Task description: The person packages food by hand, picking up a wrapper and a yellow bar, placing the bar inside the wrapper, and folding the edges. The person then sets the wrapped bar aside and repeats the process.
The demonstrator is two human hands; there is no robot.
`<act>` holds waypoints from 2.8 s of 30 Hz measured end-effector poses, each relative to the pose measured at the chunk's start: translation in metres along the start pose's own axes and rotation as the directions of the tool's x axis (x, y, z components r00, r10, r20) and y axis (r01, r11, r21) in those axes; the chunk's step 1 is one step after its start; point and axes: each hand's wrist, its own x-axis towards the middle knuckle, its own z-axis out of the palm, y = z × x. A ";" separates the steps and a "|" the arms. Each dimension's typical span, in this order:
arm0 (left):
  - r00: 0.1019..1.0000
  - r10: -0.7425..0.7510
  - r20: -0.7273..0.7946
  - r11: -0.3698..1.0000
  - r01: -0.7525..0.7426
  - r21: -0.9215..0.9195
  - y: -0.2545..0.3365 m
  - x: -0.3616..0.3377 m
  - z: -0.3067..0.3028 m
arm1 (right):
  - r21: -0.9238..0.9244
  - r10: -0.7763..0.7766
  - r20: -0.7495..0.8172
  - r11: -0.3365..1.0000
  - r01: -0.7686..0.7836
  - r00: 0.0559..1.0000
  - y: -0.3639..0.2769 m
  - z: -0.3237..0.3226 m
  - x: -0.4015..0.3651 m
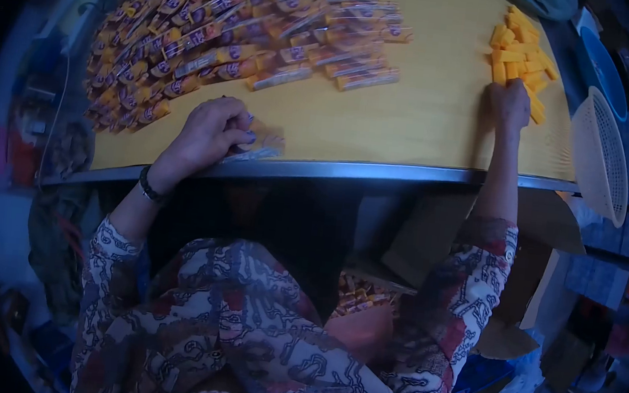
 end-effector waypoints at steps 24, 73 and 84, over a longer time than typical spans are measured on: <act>0.996 0.037 -0.084 0.948 -0.062 -0.313 0.004 -0.022 -0.013 | 0.741 -0.572 0.118 0.595 0.311 0.812 -0.096 -0.083 -0.171; 0.989 0.130 -0.069 0.700 -0.141 -0.700 0.033 -0.033 0.005 | 0.934 -0.582 -0.145 0.185 0.305 0.800 -0.146 -0.078 -0.258; 0.994 0.069 -0.087 0.523 -0.110 -0.845 0.038 -0.040 0.008 | 0.789 -0.636 -0.325 0.225 0.571 0.700 -0.159 -0.071 -0.268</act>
